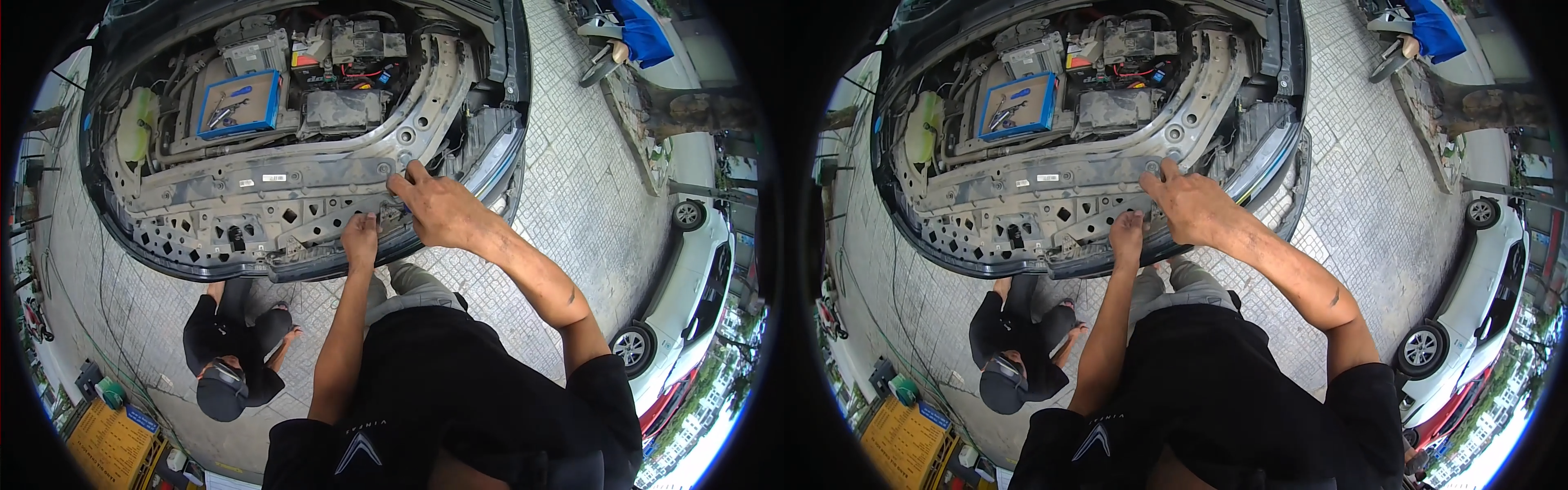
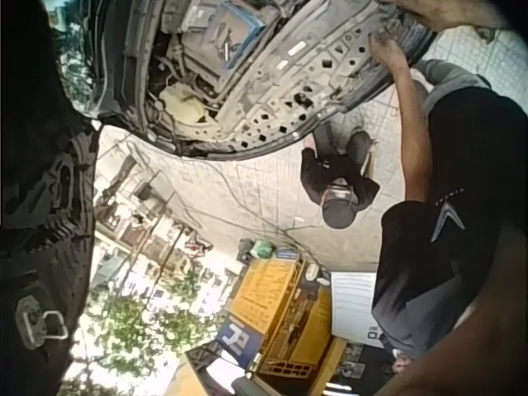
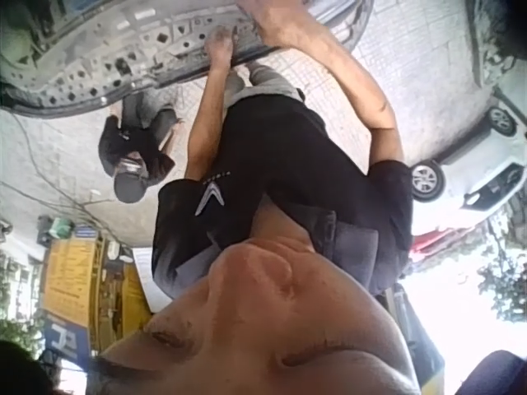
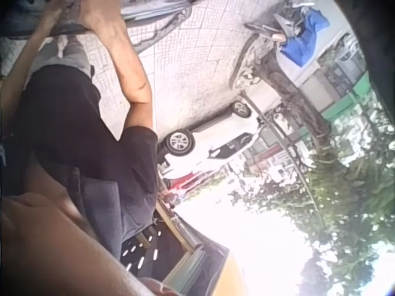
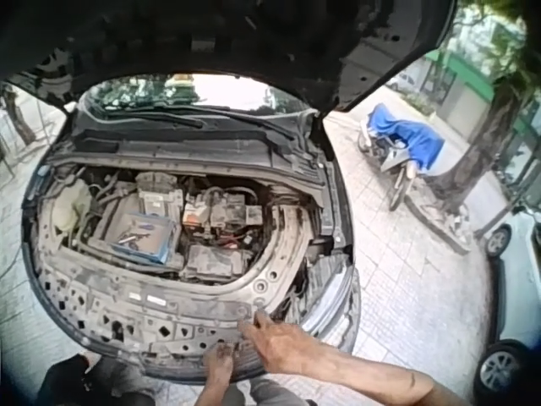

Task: Replacing the trim and components of a car's front bumper.

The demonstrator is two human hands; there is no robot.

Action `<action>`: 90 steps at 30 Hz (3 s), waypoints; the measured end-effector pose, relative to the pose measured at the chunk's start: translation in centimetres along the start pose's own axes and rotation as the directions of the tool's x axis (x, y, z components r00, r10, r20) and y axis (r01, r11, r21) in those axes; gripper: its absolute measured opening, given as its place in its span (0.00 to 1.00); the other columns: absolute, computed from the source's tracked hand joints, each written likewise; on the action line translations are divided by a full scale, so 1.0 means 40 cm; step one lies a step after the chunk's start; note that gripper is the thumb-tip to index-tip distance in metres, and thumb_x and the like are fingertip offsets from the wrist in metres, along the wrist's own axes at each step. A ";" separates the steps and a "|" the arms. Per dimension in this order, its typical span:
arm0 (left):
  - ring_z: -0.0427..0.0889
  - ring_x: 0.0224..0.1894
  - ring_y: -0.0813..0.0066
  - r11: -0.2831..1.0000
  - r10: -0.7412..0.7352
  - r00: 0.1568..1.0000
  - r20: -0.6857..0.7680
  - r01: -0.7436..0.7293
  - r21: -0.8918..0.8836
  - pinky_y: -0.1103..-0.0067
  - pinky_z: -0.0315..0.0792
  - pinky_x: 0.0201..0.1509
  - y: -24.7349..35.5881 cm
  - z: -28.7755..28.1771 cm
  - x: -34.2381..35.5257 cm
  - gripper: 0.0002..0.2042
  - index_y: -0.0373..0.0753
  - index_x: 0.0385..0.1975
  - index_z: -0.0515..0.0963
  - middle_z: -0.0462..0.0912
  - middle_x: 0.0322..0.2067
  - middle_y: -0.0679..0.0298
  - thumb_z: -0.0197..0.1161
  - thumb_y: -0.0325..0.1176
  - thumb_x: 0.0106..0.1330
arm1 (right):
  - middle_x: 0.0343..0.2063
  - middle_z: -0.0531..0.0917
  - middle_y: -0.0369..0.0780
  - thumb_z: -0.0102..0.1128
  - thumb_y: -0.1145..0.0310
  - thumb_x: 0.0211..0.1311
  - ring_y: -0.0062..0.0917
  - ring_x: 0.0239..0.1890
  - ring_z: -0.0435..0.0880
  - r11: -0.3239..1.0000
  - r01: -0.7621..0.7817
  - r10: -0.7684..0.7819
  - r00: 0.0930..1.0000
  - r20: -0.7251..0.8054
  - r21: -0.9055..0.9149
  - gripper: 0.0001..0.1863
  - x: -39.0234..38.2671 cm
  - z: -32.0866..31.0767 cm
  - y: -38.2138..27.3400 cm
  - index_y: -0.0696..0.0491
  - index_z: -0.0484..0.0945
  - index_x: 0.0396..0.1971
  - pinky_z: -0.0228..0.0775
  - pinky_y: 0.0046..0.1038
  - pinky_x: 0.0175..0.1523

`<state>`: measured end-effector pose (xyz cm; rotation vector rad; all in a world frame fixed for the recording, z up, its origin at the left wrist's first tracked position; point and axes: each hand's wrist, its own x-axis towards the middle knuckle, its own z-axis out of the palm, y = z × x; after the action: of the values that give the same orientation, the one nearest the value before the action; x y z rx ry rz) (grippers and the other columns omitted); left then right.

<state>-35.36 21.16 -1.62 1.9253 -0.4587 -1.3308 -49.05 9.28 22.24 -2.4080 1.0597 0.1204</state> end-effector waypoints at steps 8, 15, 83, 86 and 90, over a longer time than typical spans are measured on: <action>0.84 0.27 0.52 0.699 0.649 0.760 -0.032 -0.580 0.418 0.62 0.77 0.31 0.225 0.022 -0.216 0.17 0.40 0.41 0.80 0.83 0.28 0.58 0.73 0.42 0.57 | 0.25 0.83 0.50 0.59 0.52 0.69 0.47 0.30 0.86 0.963 -0.170 0.167 0.985 -0.033 -0.209 0.21 0.028 0.026 -0.074 0.58 0.74 0.39 0.78 0.42 0.34; 0.86 0.32 0.52 0.636 0.694 0.699 0.173 -0.708 0.306 0.59 0.79 0.34 0.200 0.016 -0.176 0.14 0.42 0.43 0.80 0.85 0.32 0.60 0.68 0.41 0.62 | 0.36 0.84 0.51 0.61 0.58 0.68 0.47 0.33 0.86 0.968 0.042 -0.059 0.996 -0.065 -0.247 0.15 -0.027 -0.009 -0.101 0.57 0.74 0.39 0.78 0.44 0.34; 0.82 0.48 0.71 0.753 0.002 0.998 0.059 0.037 -0.657 0.76 0.75 0.55 -0.291 -0.497 -0.116 0.13 0.33 0.51 0.75 0.82 0.47 0.59 0.56 0.20 0.68 | 0.34 0.86 0.53 0.48 0.46 0.75 0.48 0.45 0.85 0.908 -0.070 0.261 0.864 0.429 -0.412 0.28 0.102 -0.024 -0.107 0.56 0.86 0.39 0.74 0.44 0.54; 0.81 0.59 0.59 0.623 -0.050 0.998 -0.047 -0.006 -0.783 0.71 0.76 0.63 -0.292 -0.490 -0.118 0.10 0.32 0.50 0.75 0.81 0.52 0.51 0.59 0.23 0.71 | 0.33 0.85 0.57 0.48 0.46 0.75 0.48 0.45 0.85 0.921 -0.167 0.316 0.849 0.423 -0.353 0.27 0.105 -0.004 -0.036 0.56 0.86 0.42 0.75 0.44 0.53; 0.83 0.56 0.54 0.329 -0.092 0.987 -0.128 -0.091 -0.940 0.64 0.78 0.64 -0.271 -0.495 -0.062 0.14 0.26 0.50 0.71 0.81 0.52 0.44 0.60 0.30 0.74 | 0.12 0.73 0.40 0.52 0.48 0.74 0.27 0.18 0.80 0.985 -0.172 0.159 0.854 0.495 -0.021 0.25 0.114 0.006 0.061 0.55 0.86 0.43 0.67 0.31 0.22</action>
<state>-19.59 37.27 -4.26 0.9533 0.4043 -1.0169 -47.60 4.94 19.78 -2.0846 1.0037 0.7422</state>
